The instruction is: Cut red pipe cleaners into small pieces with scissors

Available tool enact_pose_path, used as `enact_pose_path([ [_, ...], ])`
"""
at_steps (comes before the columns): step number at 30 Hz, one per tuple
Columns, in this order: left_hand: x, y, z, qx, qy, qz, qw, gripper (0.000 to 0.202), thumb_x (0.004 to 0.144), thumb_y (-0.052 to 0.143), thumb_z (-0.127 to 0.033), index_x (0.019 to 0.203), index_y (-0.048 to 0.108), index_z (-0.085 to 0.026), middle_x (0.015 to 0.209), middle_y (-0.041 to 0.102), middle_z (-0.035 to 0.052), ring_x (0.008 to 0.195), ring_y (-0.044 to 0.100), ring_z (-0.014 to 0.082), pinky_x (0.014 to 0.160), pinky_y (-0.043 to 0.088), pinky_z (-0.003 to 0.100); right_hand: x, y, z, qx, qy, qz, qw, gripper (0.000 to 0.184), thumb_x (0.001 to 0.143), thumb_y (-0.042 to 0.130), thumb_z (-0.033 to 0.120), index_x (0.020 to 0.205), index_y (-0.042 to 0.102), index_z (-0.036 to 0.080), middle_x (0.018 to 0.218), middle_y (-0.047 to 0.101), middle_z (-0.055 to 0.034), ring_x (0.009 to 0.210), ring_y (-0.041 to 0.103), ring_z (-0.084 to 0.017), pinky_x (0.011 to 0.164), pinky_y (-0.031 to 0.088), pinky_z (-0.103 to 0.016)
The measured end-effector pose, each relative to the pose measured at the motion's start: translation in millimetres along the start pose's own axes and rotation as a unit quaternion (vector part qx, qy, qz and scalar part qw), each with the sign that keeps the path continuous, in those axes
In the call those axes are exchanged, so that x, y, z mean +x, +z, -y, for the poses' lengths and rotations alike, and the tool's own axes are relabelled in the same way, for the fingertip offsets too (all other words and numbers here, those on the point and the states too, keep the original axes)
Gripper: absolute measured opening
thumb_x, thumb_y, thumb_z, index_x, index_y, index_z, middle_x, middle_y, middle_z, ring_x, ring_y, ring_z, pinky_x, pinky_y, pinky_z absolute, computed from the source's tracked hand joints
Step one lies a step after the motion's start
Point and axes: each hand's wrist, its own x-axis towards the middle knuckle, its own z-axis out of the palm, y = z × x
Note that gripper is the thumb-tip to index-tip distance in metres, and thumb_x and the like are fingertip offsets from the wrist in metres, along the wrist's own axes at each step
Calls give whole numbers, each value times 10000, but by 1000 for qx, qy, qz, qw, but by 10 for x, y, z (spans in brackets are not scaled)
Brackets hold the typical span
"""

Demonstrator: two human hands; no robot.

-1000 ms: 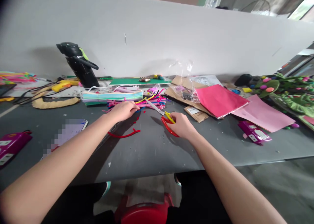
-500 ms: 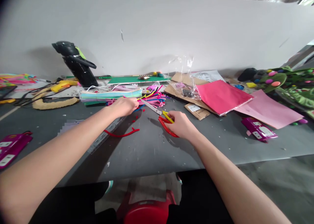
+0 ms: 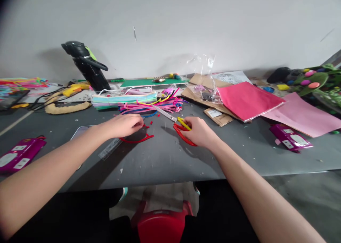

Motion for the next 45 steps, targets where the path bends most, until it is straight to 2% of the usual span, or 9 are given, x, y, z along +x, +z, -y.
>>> enact_pose_path([
  [6,12,64,-11,24,6,-10,1000,245,906,425,-318,949,644,-217,1008,676,47,885,634,222,650,433,306,-40,-15,52,5,-8,3,1000,230,744,596,361,656,469,191,594,438,41,567,349,-114,522,262,-256],
  [12,-27,38,-13,-64,26,-58,996,296,924,417,-283,1021,689,-214,1035,680,64,962,623,212,797,448,315,-31,-11,46,10,-10,9,1000,252,726,614,363,639,448,193,588,417,41,559,336,-112,513,255,-256],
  [18,-153,126,-21,-104,-52,-86,989,261,884,510,-383,996,674,-215,938,682,55,812,628,197,647,433,287,-27,17,44,-1,-4,21,1000,255,732,615,374,641,460,194,585,449,35,555,350,-116,506,253,-259],
  [24,-59,273,-98,-41,-44,-100,993,215,923,466,-360,958,634,-229,1041,670,44,908,639,204,639,419,271,-27,42,40,-21,-4,31,999,259,761,585,388,649,452,196,580,456,42,551,353,-113,510,254,-258],
  [30,-22,336,-125,-30,-80,-110,990,211,952,393,-299,969,575,-192,1067,651,87,818,632,218,583,373,297,-33,99,10,-10,7,30,999,333,796,572,472,644,454,200,574,467,35,537,357,-115,500,262,-254],
  [33,-85,239,-158,-185,-120,-165,961,197,954,394,-321,899,532,-192,942,647,64,783,598,190,629,400,288,-59,153,101,29,31,33,999,363,786,594,543,698,494,205,606,533,21,534,413,-125,497,292,-250],
  [37,-216,10,-293,-409,-139,-213,876,250,951,417,-389,816,500,-196,652,508,-17,565,472,124,543,363,245,-126,189,315,31,20,-4,999,421,778,604,598,717,434,219,627,538,25,552,437,-130,501,311,-239],
  [41,-296,-141,-428,-532,-138,-245,799,248,931,478,-397,804,494,-185,648,477,-27,529,428,96,512,336,229,-203,210,476,20,-14,-14,1000,442,794,582,622,705,419,221,606,513,31,544,400,-124,496,288,-243],
  [45,-314,-156,-454,-555,-133,-245,784,251,924,509,-405,807,498,-183,626,482,-27,524,418,93,506,317,229,-248,253,567,9,-23,-27,999,425,784,622,571,679,405,221,569,473,52,519,341,-112,482,262,-244],
])
